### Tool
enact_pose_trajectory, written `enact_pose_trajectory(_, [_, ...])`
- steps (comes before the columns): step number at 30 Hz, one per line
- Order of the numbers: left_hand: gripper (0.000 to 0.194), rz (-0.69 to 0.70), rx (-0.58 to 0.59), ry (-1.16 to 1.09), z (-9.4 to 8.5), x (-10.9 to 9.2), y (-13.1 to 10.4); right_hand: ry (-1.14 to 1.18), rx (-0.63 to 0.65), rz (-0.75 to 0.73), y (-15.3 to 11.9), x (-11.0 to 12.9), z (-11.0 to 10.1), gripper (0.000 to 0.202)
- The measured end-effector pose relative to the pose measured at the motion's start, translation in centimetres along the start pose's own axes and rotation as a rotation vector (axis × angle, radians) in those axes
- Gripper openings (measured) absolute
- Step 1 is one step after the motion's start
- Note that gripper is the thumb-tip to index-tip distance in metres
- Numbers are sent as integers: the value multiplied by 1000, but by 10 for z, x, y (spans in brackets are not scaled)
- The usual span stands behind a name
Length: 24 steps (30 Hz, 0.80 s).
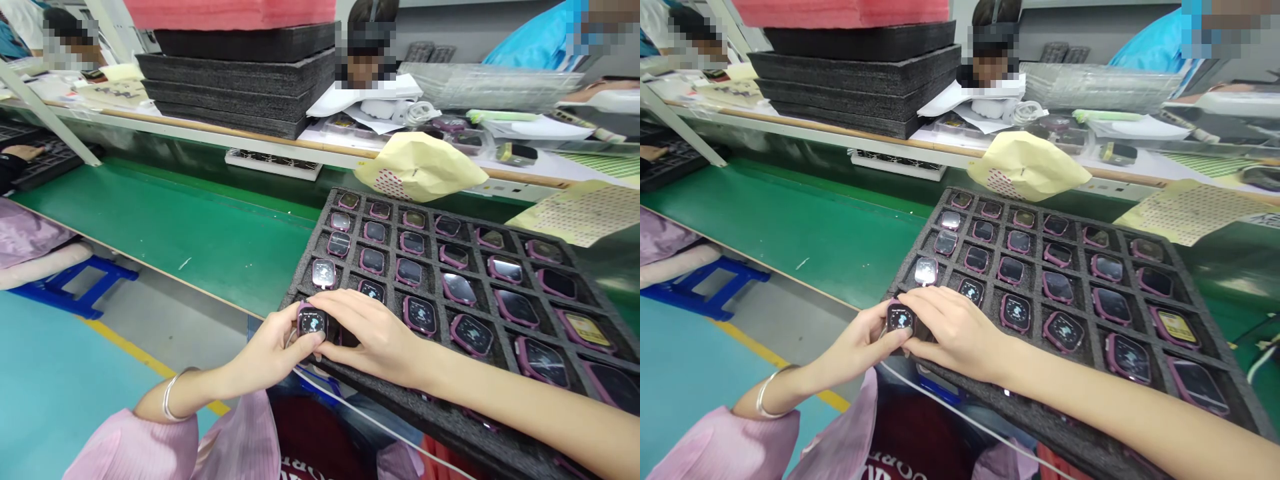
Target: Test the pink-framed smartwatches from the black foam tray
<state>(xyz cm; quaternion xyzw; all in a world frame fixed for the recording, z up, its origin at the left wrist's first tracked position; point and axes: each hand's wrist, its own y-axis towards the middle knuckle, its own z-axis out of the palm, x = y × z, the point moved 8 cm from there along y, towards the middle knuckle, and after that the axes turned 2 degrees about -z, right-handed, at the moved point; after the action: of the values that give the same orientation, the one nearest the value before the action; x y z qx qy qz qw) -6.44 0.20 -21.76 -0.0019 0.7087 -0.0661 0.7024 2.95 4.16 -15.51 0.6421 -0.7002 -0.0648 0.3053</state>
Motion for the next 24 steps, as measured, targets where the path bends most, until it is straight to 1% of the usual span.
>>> enact_pose_trajectory(5, [22, 18, 7, -39, 1, -1, 0, 13, -32, -14, 0, 2, -2, 37])
enact_pose_trajectory(8, [23, 17, 0, -25, 0, -1, 0, 18, -50, -25, 2, 3, -3, 36])
enact_pose_trajectory(18, [23, 11, -31, 55, 1, -3, -1, 31, -28, 6, -1, 1, -1, 36])
enact_pose_trajectory(22, [21, -11, -42, 38, 1, -3, -4, 144, -27, 34, 4, -1, -5, 36])
enact_pose_trajectory(24, [24, 2, -32, -47, 3, -2, -7, 234, -86, 99, 9, -6, -12, 36])
